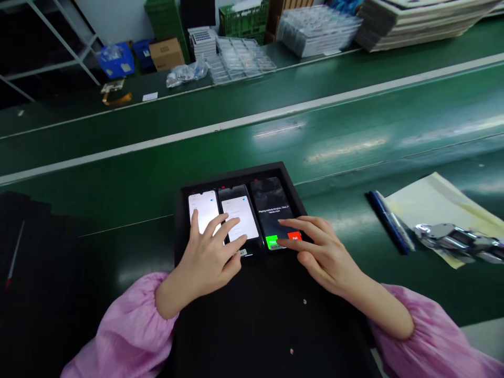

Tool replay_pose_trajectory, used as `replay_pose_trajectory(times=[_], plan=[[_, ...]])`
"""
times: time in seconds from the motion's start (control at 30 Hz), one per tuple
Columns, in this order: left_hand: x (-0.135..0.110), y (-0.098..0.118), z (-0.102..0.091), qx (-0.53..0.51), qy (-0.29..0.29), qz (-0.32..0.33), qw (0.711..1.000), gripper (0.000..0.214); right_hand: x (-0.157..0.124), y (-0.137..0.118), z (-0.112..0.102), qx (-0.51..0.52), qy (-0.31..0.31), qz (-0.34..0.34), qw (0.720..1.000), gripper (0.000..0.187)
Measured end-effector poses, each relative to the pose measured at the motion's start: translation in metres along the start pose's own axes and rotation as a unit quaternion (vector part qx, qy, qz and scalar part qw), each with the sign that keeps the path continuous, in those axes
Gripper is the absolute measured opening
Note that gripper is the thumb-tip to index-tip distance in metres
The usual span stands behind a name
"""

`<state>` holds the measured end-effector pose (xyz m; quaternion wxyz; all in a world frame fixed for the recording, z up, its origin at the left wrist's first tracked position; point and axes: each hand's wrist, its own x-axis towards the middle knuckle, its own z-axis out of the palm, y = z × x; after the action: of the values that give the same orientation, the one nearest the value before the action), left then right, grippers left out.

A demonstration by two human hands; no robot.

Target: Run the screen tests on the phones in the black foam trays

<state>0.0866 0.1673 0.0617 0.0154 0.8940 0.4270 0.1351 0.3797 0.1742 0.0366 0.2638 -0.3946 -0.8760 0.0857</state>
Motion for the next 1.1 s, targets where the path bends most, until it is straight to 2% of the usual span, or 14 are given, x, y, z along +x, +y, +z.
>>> replay_pose_trajectory(times=[0.1,0.2,0.3,0.4,0.5,0.63,0.77,0.9,1.1], plan=[[-0.008,-0.008,-0.003,-0.015,0.017,-0.012,1.0,0.038,0.001,-0.002,-0.002,-0.035,-0.021,-0.027,0.999,0.051],[-0.022,-0.025,-0.011,-0.035,0.071,-0.054,0.995,0.04,0.011,0.002,-0.007,-0.05,-0.023,-0.039,0.998,0.05],[-0.032,-0.041,-0.013,-0.046,0.112,-0.111,0.986,0.036,0.039,0.016,-0.005,-0.063,-0.01,0.02,0.998,0.047],[-0.038,-0.049,-0.009,-0.048,0.123,-0.153,0.979,0.034,0.075,0.032,0.006,-0.08,-0.02,0.094,0.992,0.05],[-0.044,-0.051,-0.003,-0.046,0.123,-0.163,0.978,0.034,0.093,0.042,0.015,-0.067,-0.025,0.094,0.993,0.054],[-0.051,-0.053,0.002,-0.047,0.122,-0.152,0.98,0.035,0.084,0.042,0.009,-0.039,-0.026,0.061,0.997,0.06],[-0.044,-0.054,0.005,-0.052,0.13,-0.122,0.983,0.036,0.076,0.043,0.005,0.009,0.017,0.085,0.996,0.054],[-0.036,-0.052,0.01,-0.055,0.137,-0.106,0.983,0.038,0.082,0.045,0.013,0.003,0.012,0.089,0.996,0.052],[-0.04,-0.05,0.013,-0.063,0.133,-0.12,0.982,0.037,0.094,0.05,0.026,-0.016,0.017,0.101,0.995,0.054]])
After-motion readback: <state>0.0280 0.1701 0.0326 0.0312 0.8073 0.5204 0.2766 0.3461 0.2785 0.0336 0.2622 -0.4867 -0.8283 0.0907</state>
